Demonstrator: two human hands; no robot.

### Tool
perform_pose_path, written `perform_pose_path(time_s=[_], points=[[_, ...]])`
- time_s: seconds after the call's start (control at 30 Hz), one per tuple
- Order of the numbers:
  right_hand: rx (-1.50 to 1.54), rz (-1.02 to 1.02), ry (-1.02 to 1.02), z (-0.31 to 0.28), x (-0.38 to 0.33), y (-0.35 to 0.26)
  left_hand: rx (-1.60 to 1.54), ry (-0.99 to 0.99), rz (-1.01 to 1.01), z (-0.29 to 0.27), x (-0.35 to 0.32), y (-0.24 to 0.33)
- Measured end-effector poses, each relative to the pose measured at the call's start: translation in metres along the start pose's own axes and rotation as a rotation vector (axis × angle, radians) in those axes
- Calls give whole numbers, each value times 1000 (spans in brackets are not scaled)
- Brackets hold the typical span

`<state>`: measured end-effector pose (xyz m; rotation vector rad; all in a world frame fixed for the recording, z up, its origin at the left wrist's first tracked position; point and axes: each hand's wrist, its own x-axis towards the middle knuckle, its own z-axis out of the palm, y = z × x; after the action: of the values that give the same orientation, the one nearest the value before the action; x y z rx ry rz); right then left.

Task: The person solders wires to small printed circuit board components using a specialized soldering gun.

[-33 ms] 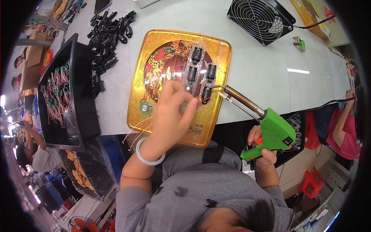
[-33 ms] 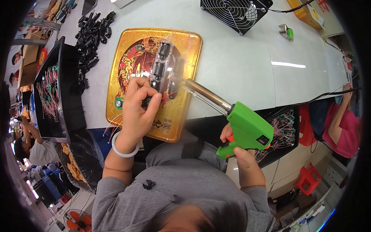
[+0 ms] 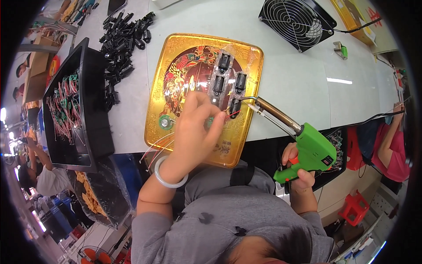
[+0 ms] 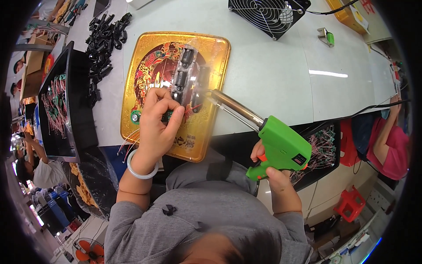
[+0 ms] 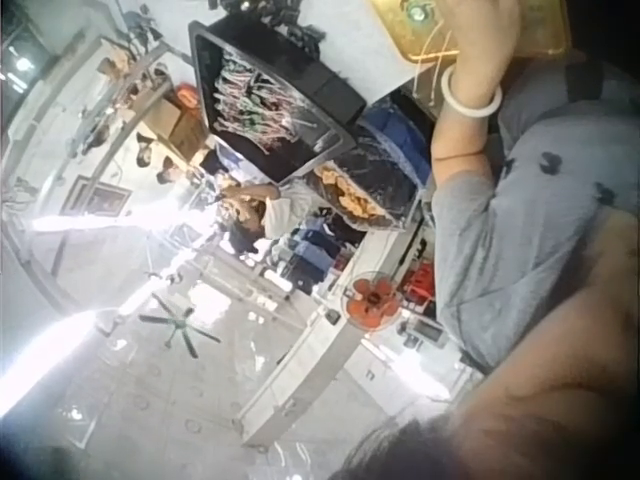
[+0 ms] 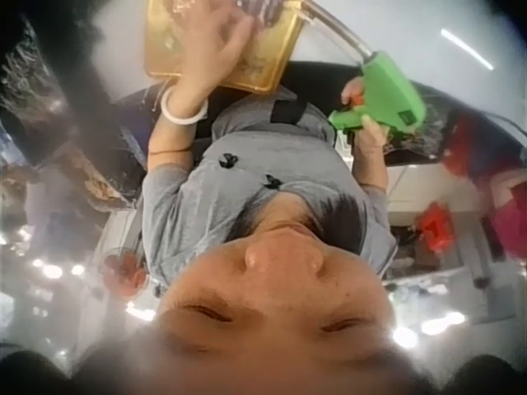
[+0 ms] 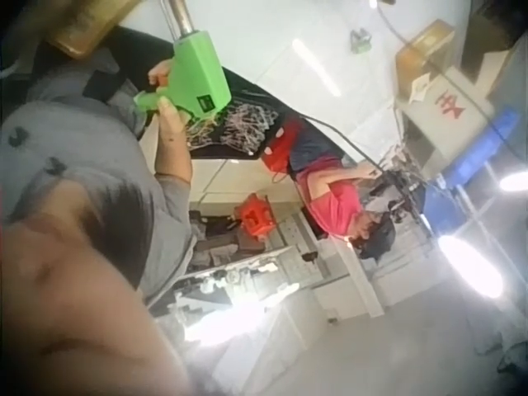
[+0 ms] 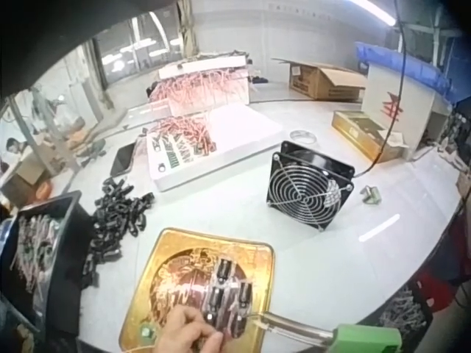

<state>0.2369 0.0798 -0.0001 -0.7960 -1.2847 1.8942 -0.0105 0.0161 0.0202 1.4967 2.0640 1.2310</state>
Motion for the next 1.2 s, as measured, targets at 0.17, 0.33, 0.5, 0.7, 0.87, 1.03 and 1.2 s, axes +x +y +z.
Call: perform_pose_path(time_s=[0.17,0.33,0.5,0.7,0.87,1.03,1.2], points=[[1,-8,17,3,0,1,12,-3,-9,0,0,0],[-10,3,-12,-1,1,4,10,17,30,1,0,-1],[-2,-1,0,1,1,5,17,13,14,1,0,0],[11,20,15,4,1,5,10,4,32,0,1,-1],[17,31,14,4,2,5,21,-2,29,0,0,-1],[15,42,-2,2,0,6,-47,-32,-57,0,-1,3],[32,49,-10,1,0,8,-37,-42,-60,-1,-1,3]])
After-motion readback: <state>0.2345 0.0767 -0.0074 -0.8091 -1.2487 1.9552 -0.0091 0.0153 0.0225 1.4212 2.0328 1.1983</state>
